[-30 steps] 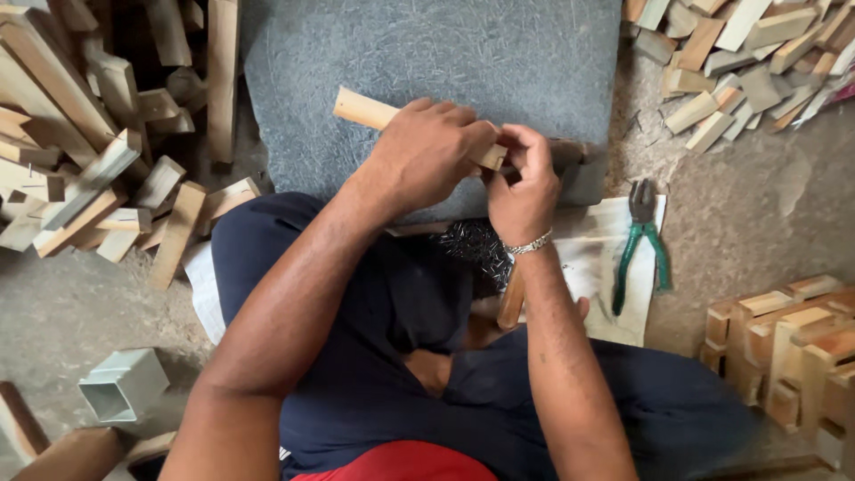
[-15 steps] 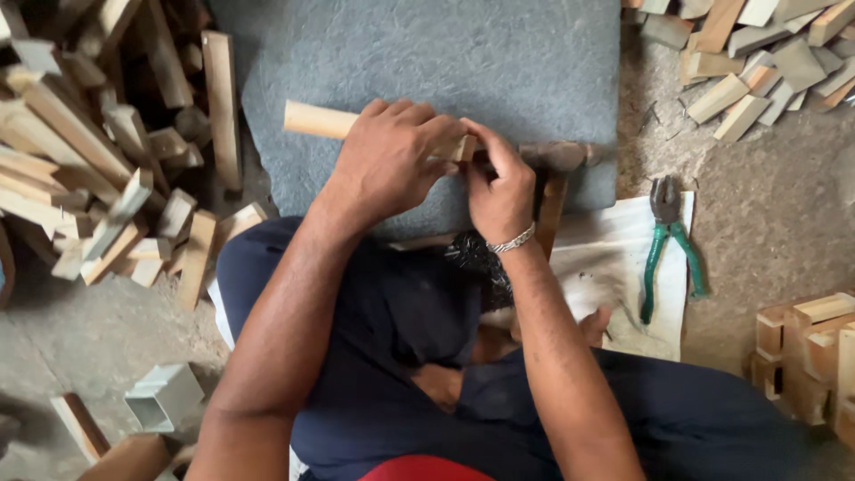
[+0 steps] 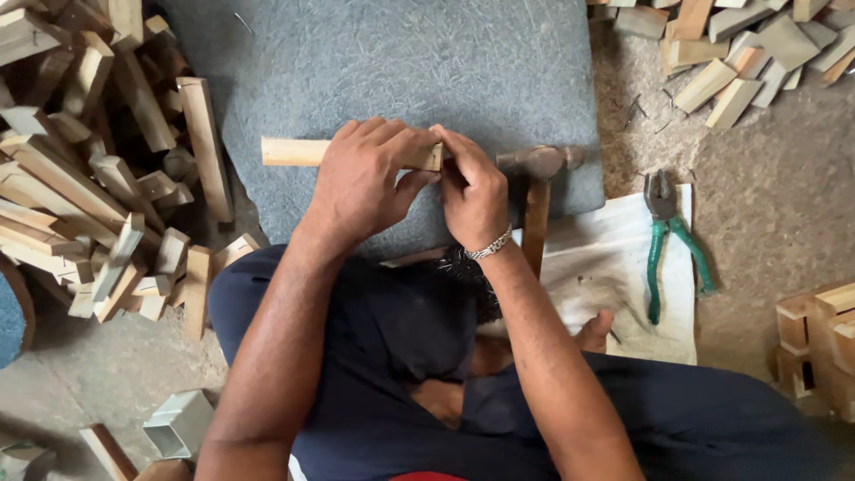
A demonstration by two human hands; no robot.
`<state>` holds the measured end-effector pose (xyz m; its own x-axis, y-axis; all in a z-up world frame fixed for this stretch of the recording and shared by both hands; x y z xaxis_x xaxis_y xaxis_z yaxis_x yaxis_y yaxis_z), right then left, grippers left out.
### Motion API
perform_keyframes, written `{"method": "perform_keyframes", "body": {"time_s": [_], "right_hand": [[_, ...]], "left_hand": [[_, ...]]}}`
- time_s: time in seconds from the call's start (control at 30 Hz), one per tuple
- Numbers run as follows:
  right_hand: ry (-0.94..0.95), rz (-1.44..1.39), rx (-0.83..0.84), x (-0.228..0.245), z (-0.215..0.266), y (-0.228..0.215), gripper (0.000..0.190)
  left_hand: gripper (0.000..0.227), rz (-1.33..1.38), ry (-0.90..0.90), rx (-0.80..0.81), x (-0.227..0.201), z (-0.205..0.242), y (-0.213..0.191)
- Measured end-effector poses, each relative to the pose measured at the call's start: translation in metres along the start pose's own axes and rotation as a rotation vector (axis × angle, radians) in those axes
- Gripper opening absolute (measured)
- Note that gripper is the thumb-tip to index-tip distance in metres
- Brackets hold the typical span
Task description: The person assembles small rectangular wooden frames by hand, using a hammer to drive nails into the joints. They repeatedly pick up wooden pieces, align them, hammer nails, and place the finished frames aside.
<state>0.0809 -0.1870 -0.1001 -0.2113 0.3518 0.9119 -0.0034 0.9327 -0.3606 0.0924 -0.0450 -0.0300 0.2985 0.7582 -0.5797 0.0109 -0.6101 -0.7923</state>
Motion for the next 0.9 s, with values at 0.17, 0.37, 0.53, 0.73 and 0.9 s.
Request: {"method": "perform_keyframes", "body": {"time_s": [0.17,0.37,0.53,0.73,0.9], "right_hand": [[-0.006,-0.005,0.009,0.002,0.000,-0.001,0.056],[0.020,-0.001,0.012,0.000,0.000,-0.001,0.057],[0.004,0.015,0.007,-0.002,0.000,0.000,0.057],[0.011,0.019,0.000,-0.003,0.002,0.002,0.056],[0.008,0.029,-0.002,0.012,-0.005,-0.001,0.053]], "left_hand": [[0.036,0.016,0.008,-0.020,-0.001,0.000,0.002],[0.041,0.019,0.022,-0.021,-0.003,-0.003,0.001],[0.042,0.032,0.007,-0.024,-0.004,-0.003,0.001],[0.041,0.039,0.009,-0.028,-0.001,-0.001,0.001],[0.038,0.084,0.002,-0.051,0.000,0.001,0.001]]}}
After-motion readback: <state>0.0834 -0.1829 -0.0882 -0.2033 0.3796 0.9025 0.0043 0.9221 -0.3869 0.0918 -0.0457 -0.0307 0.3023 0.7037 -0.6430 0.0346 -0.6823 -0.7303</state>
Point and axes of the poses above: each hand's wrist, its own z-axis away from the middle knuckle, its own y-axis out of the palm, x = y × z, the point moved 7 cm from there along -z, towards the middle knuckle, and after that the axes turned 8 degrees about -x, right-handed, at the moved point
